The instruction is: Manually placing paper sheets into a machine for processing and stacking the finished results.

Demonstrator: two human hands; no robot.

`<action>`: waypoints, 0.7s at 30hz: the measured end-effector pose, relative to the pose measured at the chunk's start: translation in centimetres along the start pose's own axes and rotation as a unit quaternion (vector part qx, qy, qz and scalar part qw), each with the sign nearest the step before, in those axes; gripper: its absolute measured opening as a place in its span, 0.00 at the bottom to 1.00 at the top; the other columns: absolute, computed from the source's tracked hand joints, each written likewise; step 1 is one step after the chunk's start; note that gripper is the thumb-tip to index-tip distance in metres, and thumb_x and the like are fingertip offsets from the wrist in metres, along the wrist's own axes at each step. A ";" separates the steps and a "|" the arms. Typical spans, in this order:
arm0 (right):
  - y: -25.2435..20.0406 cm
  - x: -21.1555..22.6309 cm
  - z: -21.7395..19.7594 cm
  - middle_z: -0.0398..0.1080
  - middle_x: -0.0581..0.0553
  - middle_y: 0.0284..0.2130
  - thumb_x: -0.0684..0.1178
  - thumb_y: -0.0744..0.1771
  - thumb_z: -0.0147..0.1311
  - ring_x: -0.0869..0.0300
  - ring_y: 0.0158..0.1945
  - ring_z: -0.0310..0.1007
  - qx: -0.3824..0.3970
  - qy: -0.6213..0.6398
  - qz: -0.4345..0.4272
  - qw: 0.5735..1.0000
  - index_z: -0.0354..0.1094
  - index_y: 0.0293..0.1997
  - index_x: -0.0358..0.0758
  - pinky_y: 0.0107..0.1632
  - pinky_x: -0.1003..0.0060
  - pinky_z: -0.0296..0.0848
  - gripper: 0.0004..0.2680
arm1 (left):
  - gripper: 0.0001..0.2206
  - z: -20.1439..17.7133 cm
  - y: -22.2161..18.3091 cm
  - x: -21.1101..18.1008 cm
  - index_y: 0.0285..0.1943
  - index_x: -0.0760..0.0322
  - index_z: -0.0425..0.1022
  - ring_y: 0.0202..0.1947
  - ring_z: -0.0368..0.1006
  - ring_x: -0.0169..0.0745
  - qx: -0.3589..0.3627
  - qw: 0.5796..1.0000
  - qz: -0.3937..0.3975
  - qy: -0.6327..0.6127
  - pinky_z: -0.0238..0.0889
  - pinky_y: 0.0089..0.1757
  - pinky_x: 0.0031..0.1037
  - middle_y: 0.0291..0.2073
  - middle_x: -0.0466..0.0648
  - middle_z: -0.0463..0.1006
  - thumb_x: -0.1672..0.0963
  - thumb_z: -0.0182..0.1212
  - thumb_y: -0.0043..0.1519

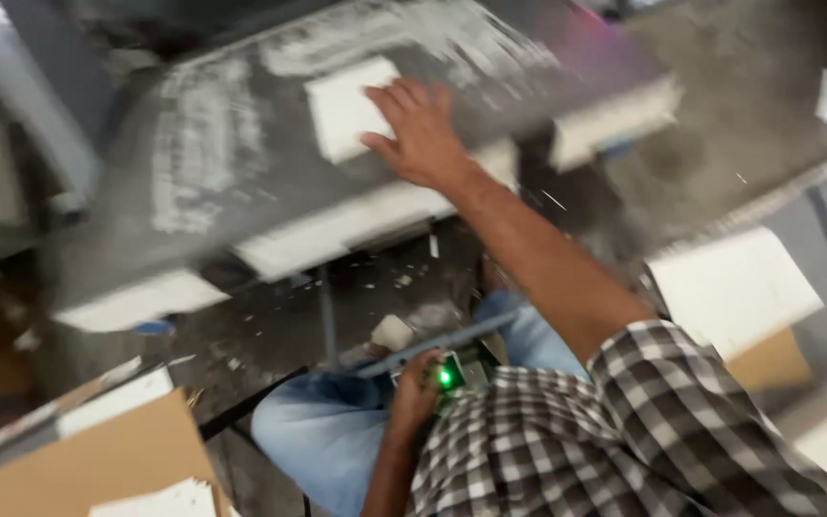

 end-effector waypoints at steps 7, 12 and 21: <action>-17.7 -3.0 -3.1 0.71 0.41 0.51 0.52 0.69 0.57 0.47 0.58 0.67 -0.026 0.045 0.002 0.999 0.68 0.61 0.40 0.63 0.49 0.59 0.14 | 0.11 0.3 0.2 -2.2 0.55 0.66 0.76 0.48 0.76 0.39 0.030 0.999 -0.010 0.019 0.67 0.51 0.29 0.47 0.49 0.81 0.60 0.57 0.64; -36.0 -11.7 -4.1 0.74 0.37 0.46 0.49 0.64 0.62 0.43 0.51 0.73 -0.039 -0.043 0.236 0.970 0.75 0.50 0.37 0.55 0.47 0.70 0.12 | 0.13 0.1 0.7 0.7 0.56 0.66 0.76 0.48 0.74 0.38 0.039 0.999 0.008 0.005 0.66 0.50 0.28 0.48 0.49 0.81 0.61 0.58 0.63; -46.3 -14.6 -11.4 0.67 0.38 0.55 0.65 0.59 0.68 0.44 0.55 0.68 0.149 -0.279 0.485 0.815 0.67 0.61 0.35 0.50 0.42 0.69 0.30 | 0.11 -0.1 0.9 -1.3 0.53 0.65 0.77 0.44 0.77 0.38 0.035 0.997 0.010 0.072 0.68 0.48 0.28 0.45 0.48 0.82 0.60 0.58 0.62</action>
Point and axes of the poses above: each hand's wrist, its own y-axis towards the middle knuckle, its own z-axis out of the palm, x = y × z, the point moved 1 cm from there along y, towards the middle knuckle
